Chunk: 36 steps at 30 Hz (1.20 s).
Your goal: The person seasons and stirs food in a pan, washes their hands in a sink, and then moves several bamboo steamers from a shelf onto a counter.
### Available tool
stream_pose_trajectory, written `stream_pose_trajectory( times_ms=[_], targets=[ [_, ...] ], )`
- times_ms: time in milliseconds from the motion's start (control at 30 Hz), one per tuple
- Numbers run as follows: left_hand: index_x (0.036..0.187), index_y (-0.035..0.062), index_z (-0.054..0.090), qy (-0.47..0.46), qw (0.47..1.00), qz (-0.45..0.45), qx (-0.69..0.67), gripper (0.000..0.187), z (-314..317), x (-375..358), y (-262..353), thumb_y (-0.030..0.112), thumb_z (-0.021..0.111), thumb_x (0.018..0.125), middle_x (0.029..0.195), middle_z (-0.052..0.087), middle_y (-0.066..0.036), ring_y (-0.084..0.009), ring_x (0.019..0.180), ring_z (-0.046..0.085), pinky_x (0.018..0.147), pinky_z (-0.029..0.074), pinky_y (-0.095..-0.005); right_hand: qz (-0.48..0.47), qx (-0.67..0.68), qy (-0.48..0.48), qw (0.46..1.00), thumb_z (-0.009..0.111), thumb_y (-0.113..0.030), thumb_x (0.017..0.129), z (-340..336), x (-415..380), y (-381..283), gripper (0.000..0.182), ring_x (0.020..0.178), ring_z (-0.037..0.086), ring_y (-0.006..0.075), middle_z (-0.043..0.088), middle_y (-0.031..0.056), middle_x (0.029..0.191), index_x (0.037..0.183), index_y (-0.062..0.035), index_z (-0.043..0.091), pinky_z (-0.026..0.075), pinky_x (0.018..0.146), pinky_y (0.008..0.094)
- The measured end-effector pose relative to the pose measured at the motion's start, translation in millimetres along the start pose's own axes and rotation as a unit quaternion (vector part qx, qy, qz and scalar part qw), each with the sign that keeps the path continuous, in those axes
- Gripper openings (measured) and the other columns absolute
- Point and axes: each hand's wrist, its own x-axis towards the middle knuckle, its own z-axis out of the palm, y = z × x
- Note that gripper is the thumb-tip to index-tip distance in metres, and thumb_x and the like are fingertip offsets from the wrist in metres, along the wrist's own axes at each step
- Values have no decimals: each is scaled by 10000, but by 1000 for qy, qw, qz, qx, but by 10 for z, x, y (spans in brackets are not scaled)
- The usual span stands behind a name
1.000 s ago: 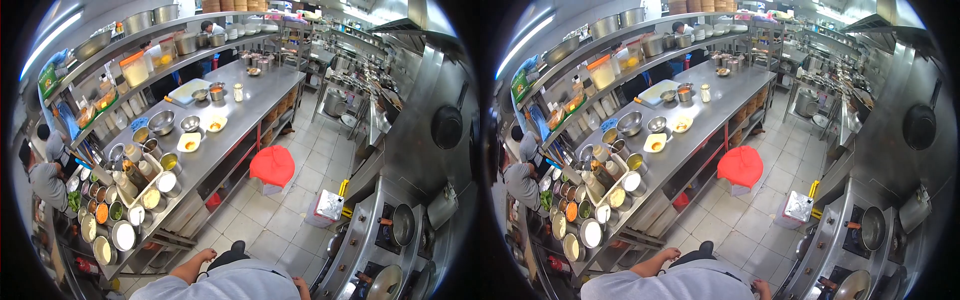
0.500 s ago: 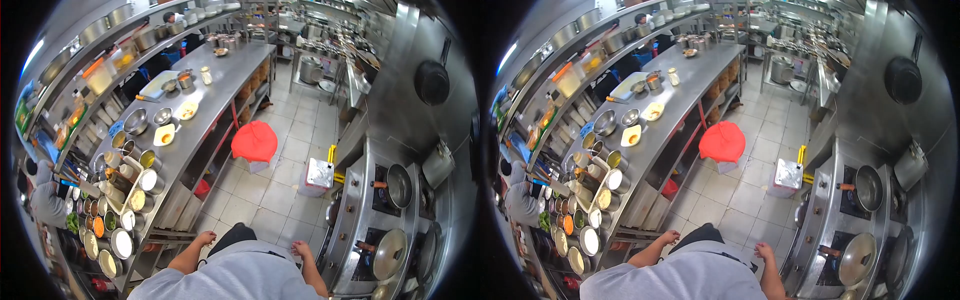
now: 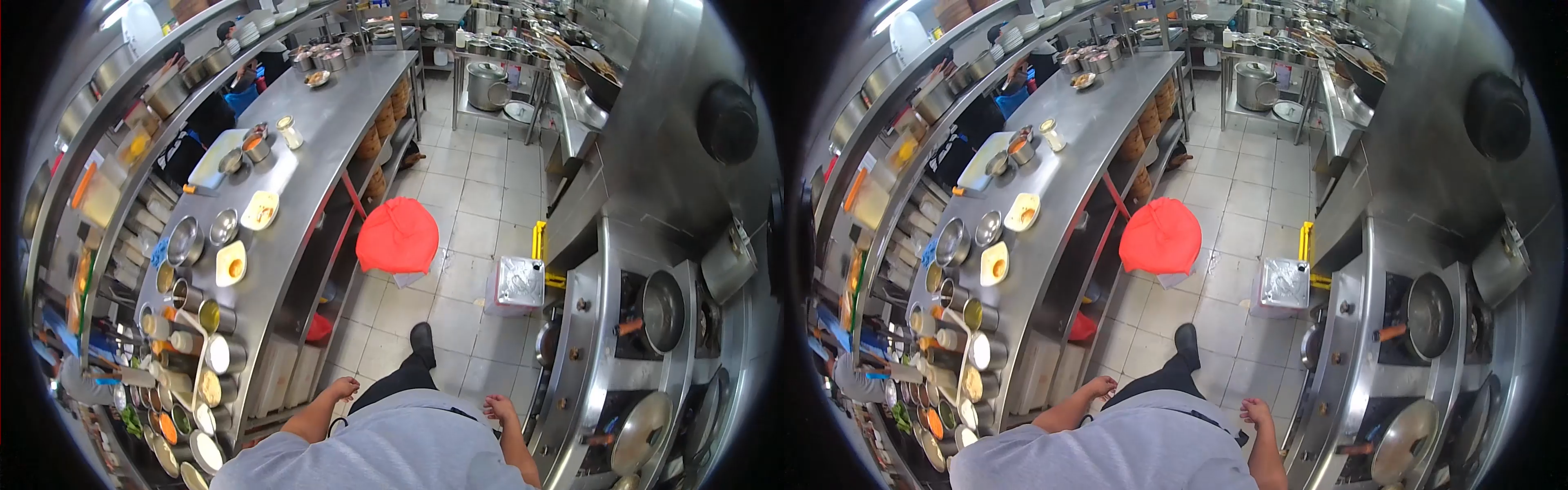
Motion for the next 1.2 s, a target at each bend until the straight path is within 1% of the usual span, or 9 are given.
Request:
stream_pose_trajectory(
  times_ms=[67,200,433,633,767,800,933,1100,1200],
  targets=[
    [1033,108,608,-24,997,-1,69,245,-210,212,509,269,566,852,771,637,-33,-181,589,629,499,528,-336,12,-3,5,1000,592,-228,891,-94,107,-328,269,630,626,170,644,68,896,1112,-76,563,494,517,292],
    [1104,106,590,3,995,98,-7,287,-714,556,1659,247,566,856,875,643,-61,-176,658,629,539,529,-327,-1,-26,41,999,593,-206,882,-227,405,-1060,255,609,621,174,642,75,876,1094,-66,566,486,490,296],
    [1131,83,583,41,986,157,-48,308,-1610,1125,3154,212,575,852,905,635,-60,-160,686,607,545,512,-307,-87,33,86,992,567,-153,872,-374,937,-2503,287,599,622,198,616,85,904,1138,-46,548,504,479,323],
    [1108,95,597,40,986,149,-60,278,-1746,1208,3655,224,584,863,876,620,-28,-143,677,593,558,508,-312,-81,68,109,988,565,-113,850,-550,1447,-3265,254,567,608,217,590,80,840,1095,-45,571,510,461,338],
    [1188,111,584,14,992,96,-74,350,-1824,1626,3476,249,591,866,985,649,-59,-171,736,644,571,534,-325,-75,33,61,995,588,-126,842,-1021,1918,-3470,192,532,570,207,554,46,698,1028,-76,595,453,430,330],
    [1157,94,587,18,987,101,-126,320,-1859,1657,3457,231,578,868,979,644,-70,-182,703,633,555,531,-329,-74,52,106,990,603,-159,849,-1065,1989,-3560,174,515,547,189,549,33,687,998,-68,599,424,422,325],
    [1134,84,539,25,973,47,-223,269,-1950,2041,3470,203,532,893,929,625,-98,-208,649,614,486,520,-340,-32,14,133,990,645,-244,849,-1346,2249,-4224,270,615,582,177,585,35,775,1047,-65,598,463,476,319],
    [1083,83,544,53,970,-50,-230,215,-1668,2083,4270,189,546,895,913,628,-93,-216,613,613,482,522,-352,-55,-56,69,995,629,-256,858,-1791,2811,-5290,257,658,606,180,605,38,843,1046,-81,620,489,528,331],
    [1072,73,561,54,983,-9,-178,217,-1511,2242,4968,199,552,895,869,635,-91,-229,636,626,494,526,-359,-48,-106,88,989,621,-260,862,-1948,2855,-6170,223,661,608,172,607,24,825,1023,-107,636,502,546,346]
  ],
)
